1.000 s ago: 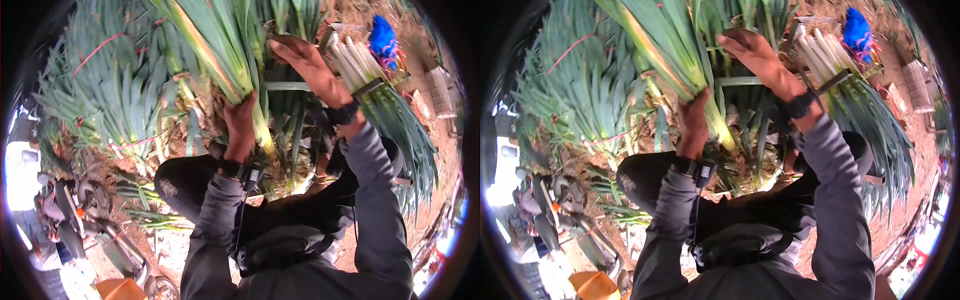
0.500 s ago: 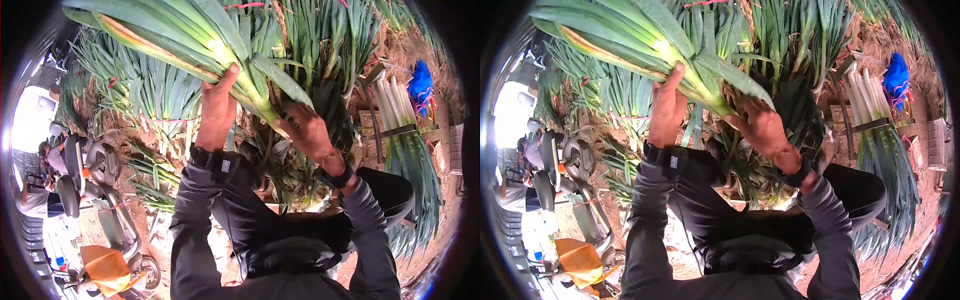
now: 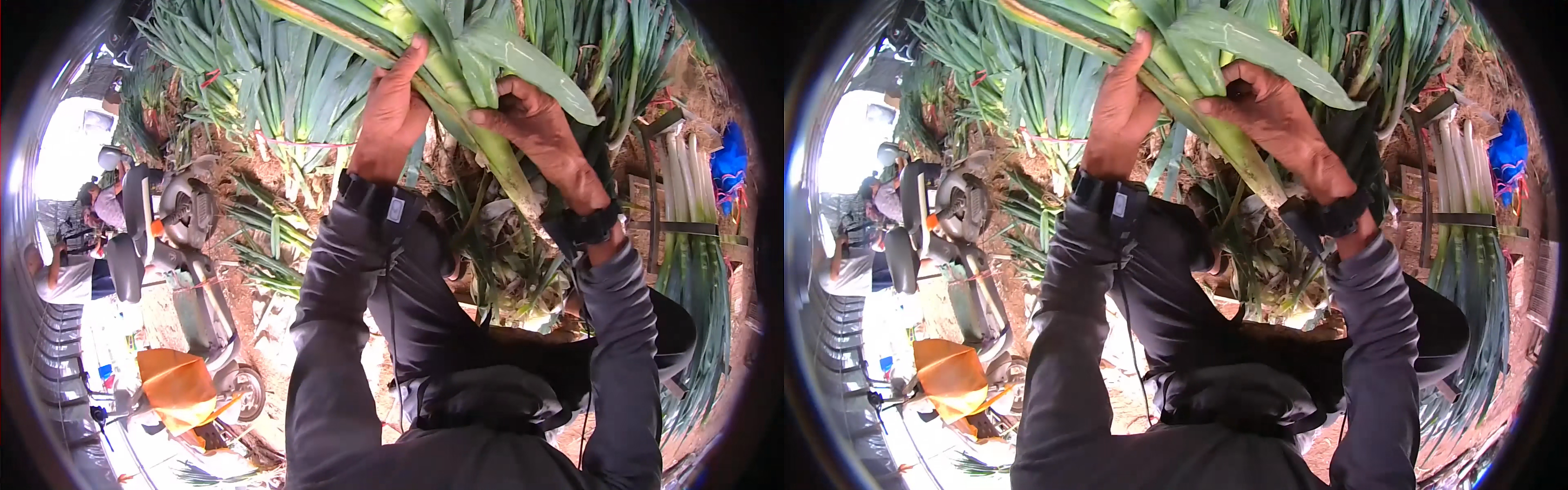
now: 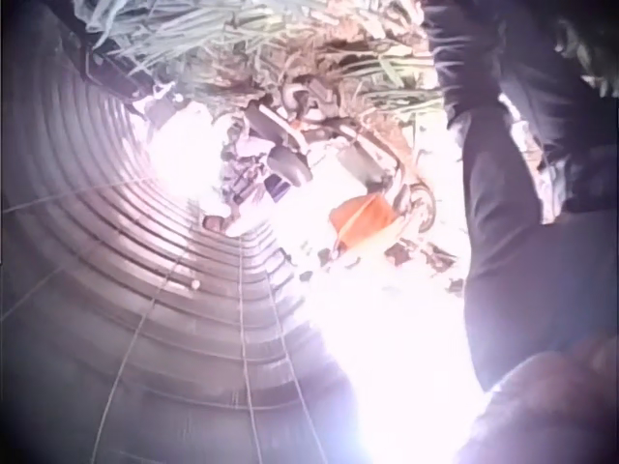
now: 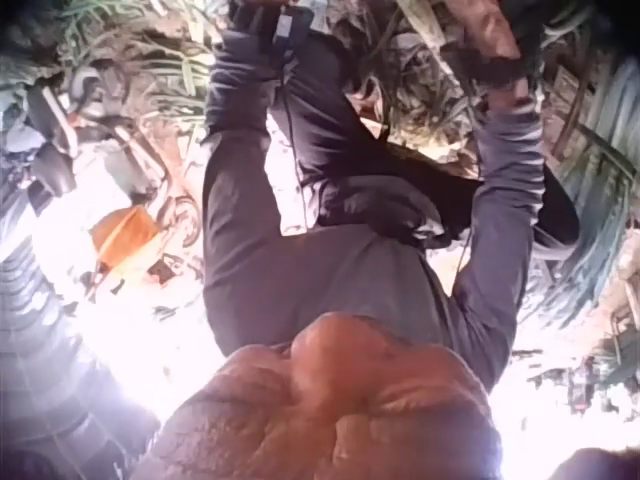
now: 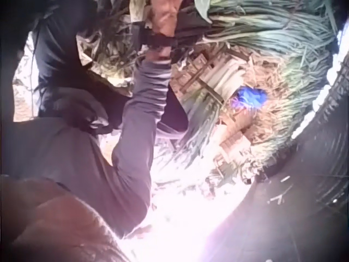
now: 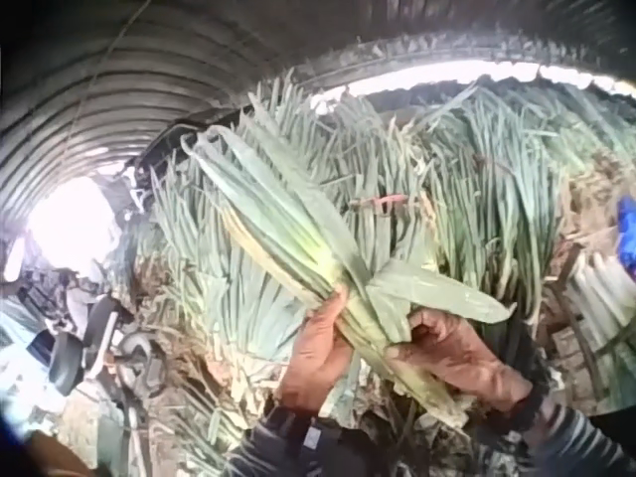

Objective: The person cuts a red tie from a bundle of leeks, then peels the outer layers from individual leeks by hand. After cleaning each leek, they place it onto a metal rack and reach for another from the pile.

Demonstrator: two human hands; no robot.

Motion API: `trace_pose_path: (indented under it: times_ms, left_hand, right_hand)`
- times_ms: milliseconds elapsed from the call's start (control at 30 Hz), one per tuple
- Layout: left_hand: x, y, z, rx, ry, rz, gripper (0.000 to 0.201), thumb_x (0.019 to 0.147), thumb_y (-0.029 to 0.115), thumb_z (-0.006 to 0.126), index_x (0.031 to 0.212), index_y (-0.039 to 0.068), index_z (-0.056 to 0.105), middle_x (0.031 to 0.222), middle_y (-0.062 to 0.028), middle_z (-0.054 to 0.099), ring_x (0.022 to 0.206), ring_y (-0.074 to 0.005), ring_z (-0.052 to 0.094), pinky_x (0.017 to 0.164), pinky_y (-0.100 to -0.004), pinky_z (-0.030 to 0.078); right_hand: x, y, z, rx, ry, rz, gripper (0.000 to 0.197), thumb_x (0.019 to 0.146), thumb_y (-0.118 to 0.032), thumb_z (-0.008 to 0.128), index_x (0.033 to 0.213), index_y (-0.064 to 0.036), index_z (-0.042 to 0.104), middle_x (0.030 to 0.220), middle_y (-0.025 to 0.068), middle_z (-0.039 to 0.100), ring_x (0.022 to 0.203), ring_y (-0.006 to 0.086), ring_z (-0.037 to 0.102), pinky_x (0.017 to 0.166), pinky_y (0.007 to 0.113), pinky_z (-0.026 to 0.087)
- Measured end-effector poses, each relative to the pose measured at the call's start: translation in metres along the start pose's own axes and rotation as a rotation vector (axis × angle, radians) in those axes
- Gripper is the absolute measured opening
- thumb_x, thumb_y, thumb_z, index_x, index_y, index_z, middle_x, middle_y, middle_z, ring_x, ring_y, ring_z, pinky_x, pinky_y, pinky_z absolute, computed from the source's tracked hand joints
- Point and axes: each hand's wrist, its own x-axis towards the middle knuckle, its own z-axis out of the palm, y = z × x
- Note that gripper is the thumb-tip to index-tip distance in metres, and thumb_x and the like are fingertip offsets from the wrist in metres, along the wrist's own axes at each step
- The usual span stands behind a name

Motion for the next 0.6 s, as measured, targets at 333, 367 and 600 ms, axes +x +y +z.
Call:
trace_pose_path:
  times_ms: [333,367,600]
  left_hand:
    - [0.003,0.001,-0.001,0.056,0.116,0.254,0.024,0.088,0.011,0.078,0.110,0.008,0.069,0.105,0.0006,0.070,0.095,-0.0126,0.065,0.085,-0.0317,0.052]
    - [-0.001,0.006,-0.004,0.101,0.129,0.276,0.022,0.088,0.010,0.077,0.108,0.008,0.070,0.103,0.0009,0.070,0.094,-0.0118,0.065,0.085,-0.0307,0.051]
    - [-0.010,-0.010,0.004,0.154,0.157,0.279,0.020,0.087,0.007,0.078,0.105,0.007,0.070,0.101,0.0013,0.070,0.091,-0.0113,0.064,0.084,-0.0299,0.049]
  right_hand:
    - [-0.078,0.042,-0.024,-0.036,0.205,0.200,0.018,0.087,-0.012,0.078,0.093,-0.0031,0.064,0.074,-0.0034,0.050,0.067,0.0080,0.044,0.060,0.026,0.038]
    - [-0.093,0.052,-0.025,-0.052,0.211,0.335,0.018,0.085,-0.009,0.078,0.094,-0.0030,0.064,0.075,-0.0018,0.052,0.067,0.0106,0.047,0.061,0.029,0.040]
    - [-0.215,0.185,-0.049,-0.438,0.203,0.475,0.025,0.079,-0.014,0.076,0.099,-0.0023,0.068,0.086,0.0121,0.067,0.081,0.0180,0.063,0.072,0.036,0.050]
